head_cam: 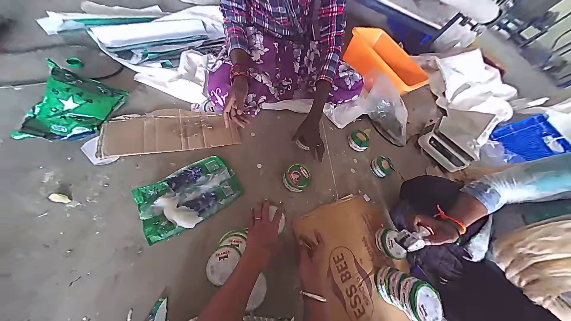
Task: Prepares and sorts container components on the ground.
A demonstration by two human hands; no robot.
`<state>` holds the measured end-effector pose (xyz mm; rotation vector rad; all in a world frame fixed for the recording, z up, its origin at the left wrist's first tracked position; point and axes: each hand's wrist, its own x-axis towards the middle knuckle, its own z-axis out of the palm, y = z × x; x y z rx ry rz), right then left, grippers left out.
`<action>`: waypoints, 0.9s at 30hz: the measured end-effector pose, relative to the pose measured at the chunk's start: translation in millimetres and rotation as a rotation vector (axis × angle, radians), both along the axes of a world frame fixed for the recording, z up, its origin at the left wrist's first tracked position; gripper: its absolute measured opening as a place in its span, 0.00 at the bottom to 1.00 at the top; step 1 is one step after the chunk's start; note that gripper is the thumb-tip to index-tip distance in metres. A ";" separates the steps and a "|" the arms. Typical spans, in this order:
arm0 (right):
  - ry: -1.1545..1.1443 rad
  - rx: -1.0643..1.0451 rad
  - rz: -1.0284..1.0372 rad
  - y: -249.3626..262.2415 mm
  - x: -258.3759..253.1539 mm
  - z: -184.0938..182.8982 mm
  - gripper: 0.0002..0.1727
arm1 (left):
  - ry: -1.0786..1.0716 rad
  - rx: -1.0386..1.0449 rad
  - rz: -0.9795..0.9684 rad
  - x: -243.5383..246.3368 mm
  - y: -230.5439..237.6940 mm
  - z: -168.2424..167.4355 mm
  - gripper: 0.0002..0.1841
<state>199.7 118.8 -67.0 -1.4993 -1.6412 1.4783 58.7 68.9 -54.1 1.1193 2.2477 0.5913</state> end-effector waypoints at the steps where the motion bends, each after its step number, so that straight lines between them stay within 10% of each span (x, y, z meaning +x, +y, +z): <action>1: -0.041 0.067 0.051 6.7 -5.2 2.7 0.42 | -0.014 -0.036 0.008 -2.1 2.9 1.0 0.55; 9: -0.587 0.339 0.216 108.8 -130.7 26.7 0.59 | -0.010 -0.022 0.090 0.2 7.5 -2.2 0.57; 17: 0.024 0.200 -0.221 48.1 -72.9 -5.2 0.45 | -0.087 -0.057 0.080 -3.8 12.5 -10.3 0.60; 27: 0.446 -0.374 -0.037 19.2 -40.7 -12.5 0.33 | -0.319 -0.046 -0.011 -15.1 4.1 33.4 0.63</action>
